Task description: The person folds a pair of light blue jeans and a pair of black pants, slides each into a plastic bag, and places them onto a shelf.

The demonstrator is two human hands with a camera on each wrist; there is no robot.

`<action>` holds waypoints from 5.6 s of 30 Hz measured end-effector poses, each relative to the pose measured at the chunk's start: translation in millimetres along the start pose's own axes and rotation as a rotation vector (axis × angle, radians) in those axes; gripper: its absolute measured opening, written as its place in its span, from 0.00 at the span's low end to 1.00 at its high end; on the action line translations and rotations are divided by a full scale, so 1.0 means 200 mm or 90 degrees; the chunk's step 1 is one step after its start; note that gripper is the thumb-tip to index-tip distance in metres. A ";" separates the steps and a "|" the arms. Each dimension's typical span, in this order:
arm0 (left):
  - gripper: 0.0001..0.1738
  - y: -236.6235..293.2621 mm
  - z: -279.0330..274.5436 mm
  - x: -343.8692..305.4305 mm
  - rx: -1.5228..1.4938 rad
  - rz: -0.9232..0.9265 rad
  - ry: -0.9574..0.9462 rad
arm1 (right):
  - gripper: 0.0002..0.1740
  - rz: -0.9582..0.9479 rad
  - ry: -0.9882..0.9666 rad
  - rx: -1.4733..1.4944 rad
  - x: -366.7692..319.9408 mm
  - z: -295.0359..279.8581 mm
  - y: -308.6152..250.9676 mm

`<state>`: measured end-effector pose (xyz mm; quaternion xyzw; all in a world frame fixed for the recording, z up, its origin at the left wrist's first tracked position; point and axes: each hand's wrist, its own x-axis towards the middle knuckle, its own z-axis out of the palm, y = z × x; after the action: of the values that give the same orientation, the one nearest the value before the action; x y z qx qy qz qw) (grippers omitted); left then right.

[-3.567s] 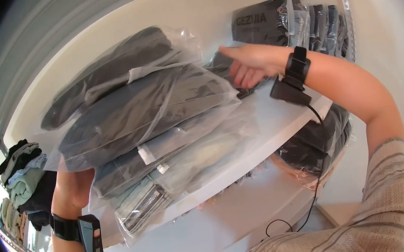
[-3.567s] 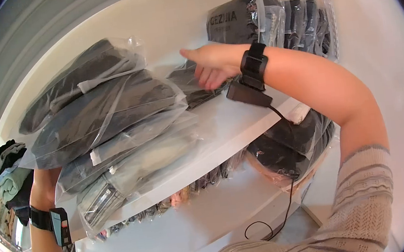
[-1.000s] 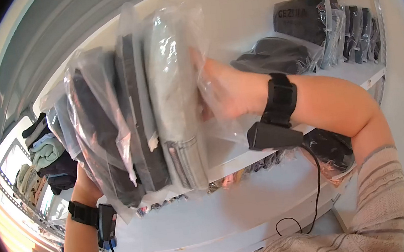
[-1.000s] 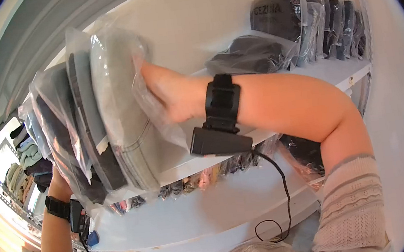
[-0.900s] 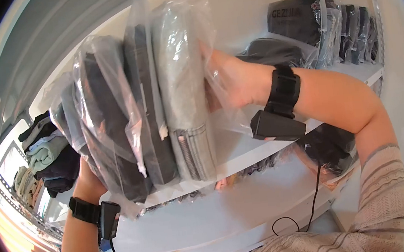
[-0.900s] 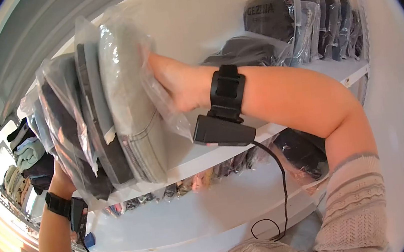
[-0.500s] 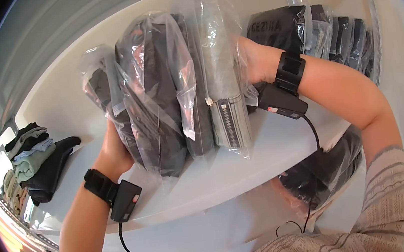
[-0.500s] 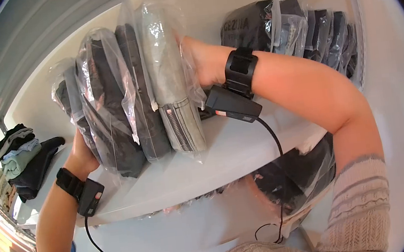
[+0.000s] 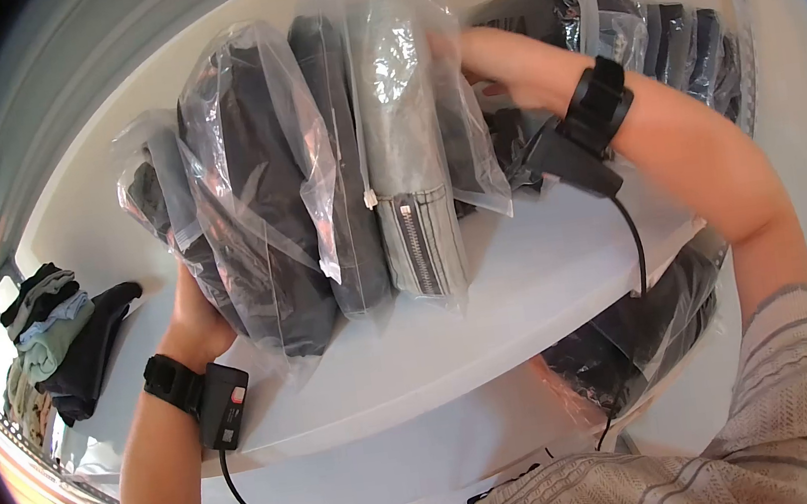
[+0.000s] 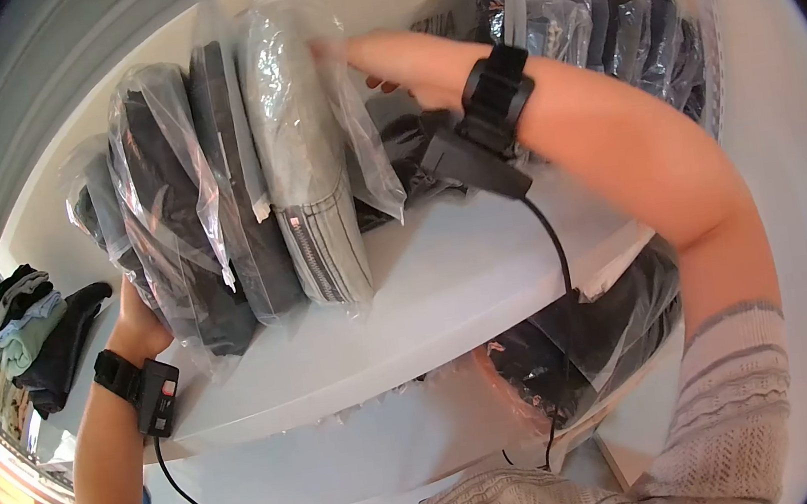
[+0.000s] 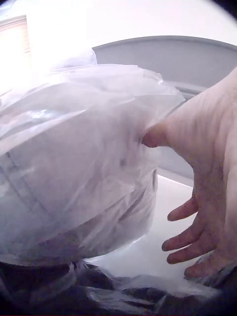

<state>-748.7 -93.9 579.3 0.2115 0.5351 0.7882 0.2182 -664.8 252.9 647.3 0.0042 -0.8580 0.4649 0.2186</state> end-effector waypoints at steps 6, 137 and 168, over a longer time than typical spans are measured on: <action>0.42 0.00 0.01 0.00 0.027 0.008 -0.061 | 0.47 0.062 0.046 -0.075 -0.12 -0.03 -0.01; 0.35 0.09 0.30 0.16 0.253 0.179 0.091 | 0.35 -0.079 -0.298 0.069 -0.49 0.56 -0.35; 0.57 0.11 0.33 0.16 0.357 0.264 -0.026 | 0.13 -0.055 0.009 -0.358 -0.40 -0.02 -0.08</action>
<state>-739.8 -33.3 626.4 0.3833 0.6722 0.6335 -0.0025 -587.2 231.0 632.0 -0.0231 -0.9506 0.1990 0.2370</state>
